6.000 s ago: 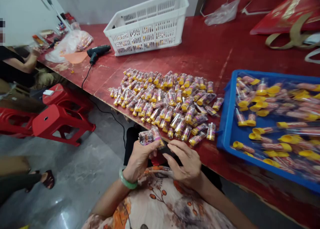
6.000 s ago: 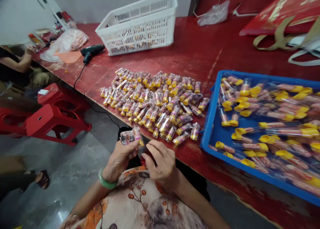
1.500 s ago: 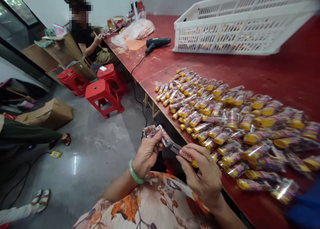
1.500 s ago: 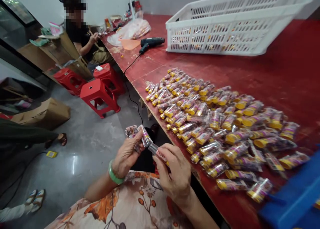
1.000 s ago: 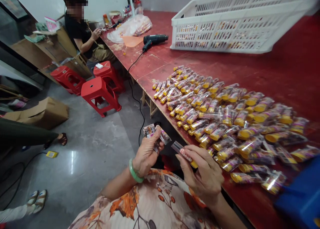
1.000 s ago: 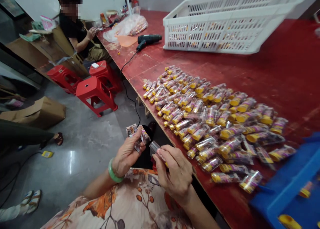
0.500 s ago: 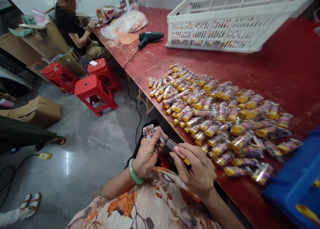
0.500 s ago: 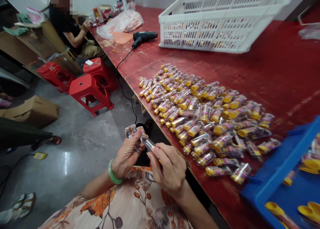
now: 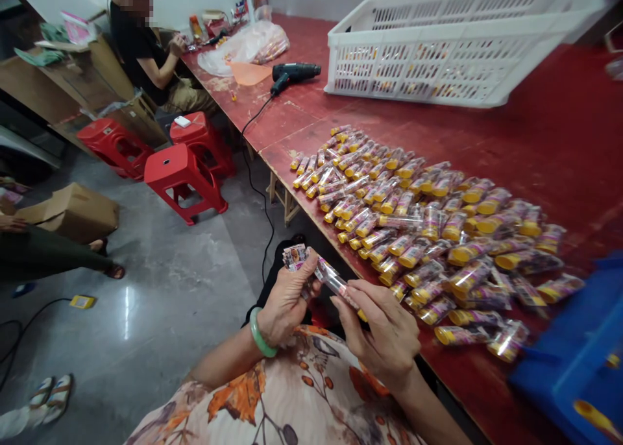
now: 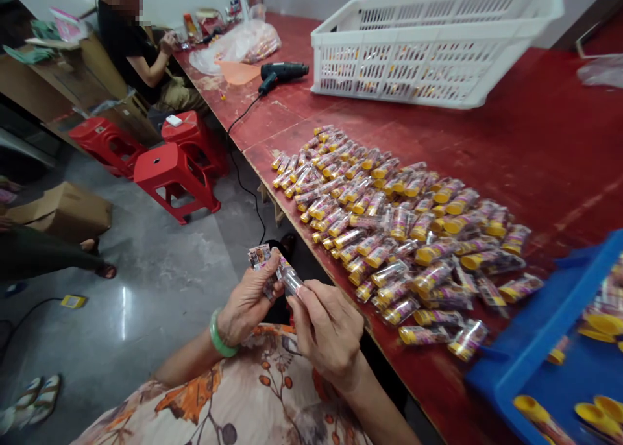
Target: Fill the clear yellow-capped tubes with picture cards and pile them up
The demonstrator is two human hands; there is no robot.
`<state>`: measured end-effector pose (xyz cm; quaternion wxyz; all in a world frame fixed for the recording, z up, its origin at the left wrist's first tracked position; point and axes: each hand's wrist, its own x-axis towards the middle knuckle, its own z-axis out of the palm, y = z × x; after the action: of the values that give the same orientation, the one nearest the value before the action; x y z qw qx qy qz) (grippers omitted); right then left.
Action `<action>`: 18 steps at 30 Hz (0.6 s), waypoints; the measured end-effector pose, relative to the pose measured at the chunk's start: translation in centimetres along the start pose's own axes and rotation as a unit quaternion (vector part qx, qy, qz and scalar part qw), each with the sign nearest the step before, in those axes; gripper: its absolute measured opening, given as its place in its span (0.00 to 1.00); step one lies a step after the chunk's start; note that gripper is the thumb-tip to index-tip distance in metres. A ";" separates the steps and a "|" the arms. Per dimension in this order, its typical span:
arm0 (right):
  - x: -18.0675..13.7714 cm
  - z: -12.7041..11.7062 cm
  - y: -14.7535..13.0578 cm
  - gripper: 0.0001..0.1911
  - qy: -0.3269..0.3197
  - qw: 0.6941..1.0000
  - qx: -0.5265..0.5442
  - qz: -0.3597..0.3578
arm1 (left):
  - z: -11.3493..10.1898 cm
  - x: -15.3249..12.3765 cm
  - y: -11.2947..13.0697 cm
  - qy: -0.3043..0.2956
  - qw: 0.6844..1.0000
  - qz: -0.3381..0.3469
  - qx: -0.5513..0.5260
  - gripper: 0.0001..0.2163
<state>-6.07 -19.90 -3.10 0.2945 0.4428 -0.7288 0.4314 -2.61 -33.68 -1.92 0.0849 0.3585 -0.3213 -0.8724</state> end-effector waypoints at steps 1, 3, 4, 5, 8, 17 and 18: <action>-0.1 0.0 0.0 0.19 -0.003 1.000 -0.012 -0.007 | 0.0 0.0 -0.1 0.000 1.000 0.003 0.003 0.22; -0.3 0.1 -0.1 0.20 -0.002 0.999 -0.042 -0.029 | -0.1 0.2 -0.2 0.006 1.000 0.016 0.012 0.22; -0.4 0.2 -0.1 0.21 0.003 0.998 -0.054 -0.037 | -0.1 0.2 -0.3 0.011 0.999 0.023 0.019 0.22; -0.5 0.3 -0.2 0.22 0.009 0.998 -0.057 -0.039 | -0.2 0.3 -0.4 0.015 0.999 0.028 0.027 0.22; -0.6 0.4 -0.3 0.22 0.020 1.000 -0.015 0.001 | -0.3 0.5 -0.5 0.015 0.998 0.039 0.047 0.21; -1.1 0.5 0.3 0.17 0.063 0.993 0.032 0.091 | -0.6 1.2 -0.1 -0.010 1.000 0.008 0.012 0.20; -1.2 0.5 0.2 0.18 0.067 0.993 0.035 0.087 | -0.6 1.2 -0.2 -0.010 1.000 0.007 0.013 0.19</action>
<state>-5.78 -19.85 -4.38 0.2877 0.3582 -0.7275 0.5095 -3.07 -34.31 -3.03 0.0836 0.3489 -0.3359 -0.8709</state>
